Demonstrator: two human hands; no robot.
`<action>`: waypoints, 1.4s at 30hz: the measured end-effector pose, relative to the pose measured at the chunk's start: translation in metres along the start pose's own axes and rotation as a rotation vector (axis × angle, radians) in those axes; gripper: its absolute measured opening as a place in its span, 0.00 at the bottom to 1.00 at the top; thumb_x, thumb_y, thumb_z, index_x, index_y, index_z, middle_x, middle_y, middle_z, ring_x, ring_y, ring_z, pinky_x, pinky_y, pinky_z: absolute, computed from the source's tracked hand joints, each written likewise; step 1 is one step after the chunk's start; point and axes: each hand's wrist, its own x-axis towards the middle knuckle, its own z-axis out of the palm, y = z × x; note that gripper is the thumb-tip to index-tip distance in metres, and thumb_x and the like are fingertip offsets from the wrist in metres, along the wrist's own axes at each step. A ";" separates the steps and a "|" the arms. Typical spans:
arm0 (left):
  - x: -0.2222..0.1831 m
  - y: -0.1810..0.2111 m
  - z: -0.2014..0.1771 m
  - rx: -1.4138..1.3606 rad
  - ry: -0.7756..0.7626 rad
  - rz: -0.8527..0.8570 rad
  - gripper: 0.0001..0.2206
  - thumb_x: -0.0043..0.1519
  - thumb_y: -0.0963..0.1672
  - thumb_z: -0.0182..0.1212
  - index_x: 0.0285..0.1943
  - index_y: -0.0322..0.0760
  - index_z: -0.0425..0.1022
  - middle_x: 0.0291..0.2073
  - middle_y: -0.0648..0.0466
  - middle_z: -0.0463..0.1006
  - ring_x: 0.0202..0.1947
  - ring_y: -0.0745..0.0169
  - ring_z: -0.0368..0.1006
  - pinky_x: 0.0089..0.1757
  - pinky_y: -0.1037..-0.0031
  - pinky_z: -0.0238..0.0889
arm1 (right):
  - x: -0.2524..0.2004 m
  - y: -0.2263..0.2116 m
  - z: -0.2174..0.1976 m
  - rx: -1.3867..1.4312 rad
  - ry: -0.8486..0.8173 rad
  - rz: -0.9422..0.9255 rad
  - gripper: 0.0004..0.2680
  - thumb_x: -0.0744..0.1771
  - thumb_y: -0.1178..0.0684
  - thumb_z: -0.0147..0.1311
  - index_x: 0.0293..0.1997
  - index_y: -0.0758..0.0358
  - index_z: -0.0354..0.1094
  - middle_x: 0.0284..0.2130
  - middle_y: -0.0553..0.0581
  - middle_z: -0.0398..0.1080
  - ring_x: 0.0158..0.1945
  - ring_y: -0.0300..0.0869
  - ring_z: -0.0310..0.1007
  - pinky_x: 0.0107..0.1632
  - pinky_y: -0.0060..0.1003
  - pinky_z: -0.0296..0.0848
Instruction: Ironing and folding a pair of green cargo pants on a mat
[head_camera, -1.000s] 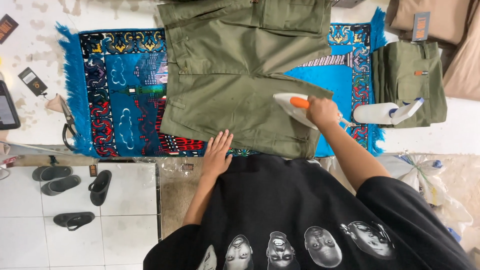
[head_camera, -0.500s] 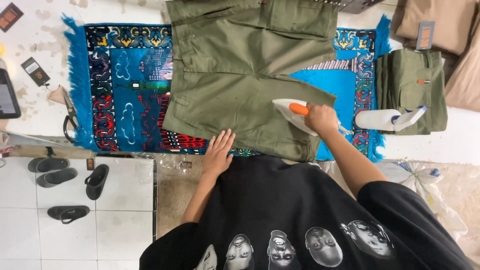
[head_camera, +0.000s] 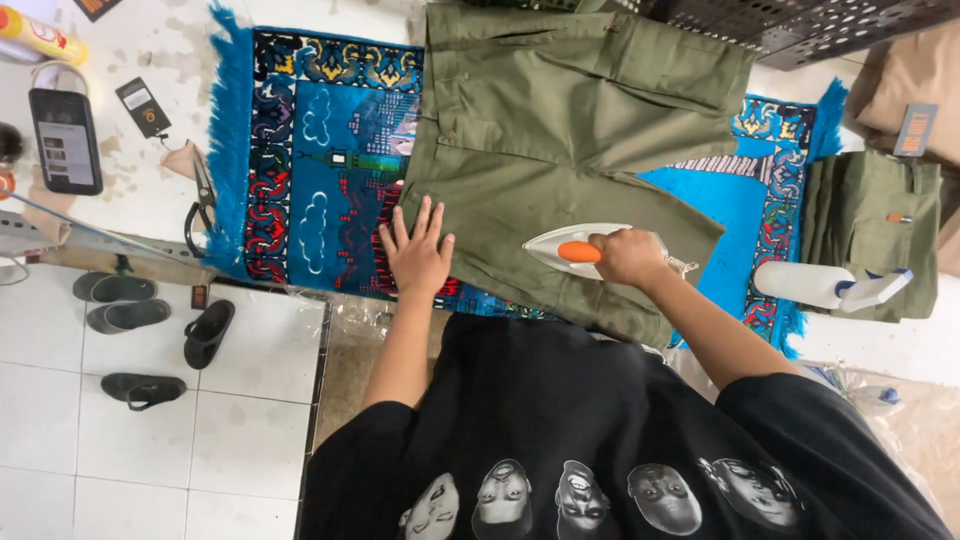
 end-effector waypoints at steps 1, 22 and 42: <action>0.000 -0.008 0.000 -0.004 -0.003 -0.006 0.29 0.68 0.57 0.40 0.81 0.65 0.48 0.81 0.70 0.42 0.79 0.47 0.34 0.69 0.41 0.24 | 0.008 -0.009 0.006 -0.004 -0.004 -0.006 0.13 0.61 0.41 0.53 0.48 0.40 0.74 0.27 0.51 0.78 0.35 0.48 0.83 0.42 0.44 0.82; 0.166 -0.020 0.015 -0.229 0.502 0.137 0.22 0.60 0.62 0.57 0.44 0.47 0.75 0.35 0.58 0.71 0.41 0.55 0.70 0.41 0.61 0.60 | 0.064 -0.105 -0.009 -0.054 0.155 -0.016 0.12 0.60 0.46 0.52 0.45 0.37 0.75 0.19 0.50 0.73 0.26 0.50 0.80 0.32 0.46 0.79; 0.197 0.022 -0.044 -0.576 -0.293 -0.026 0.41 0.62 0.44 0.69 0.75 0.20 0.41 0.57 0.29 0.70 0.59 0.36 0.73 0.54 0.50 0.71 | 0.053 -0.131 -0.005 -0.122 0.288 -0.117 0.12 0.60 0.50 0.51 0.44 0.41 0.72 0.16 0.49 0.66 0.20 0.48 0.74 0.26 0.44 0.74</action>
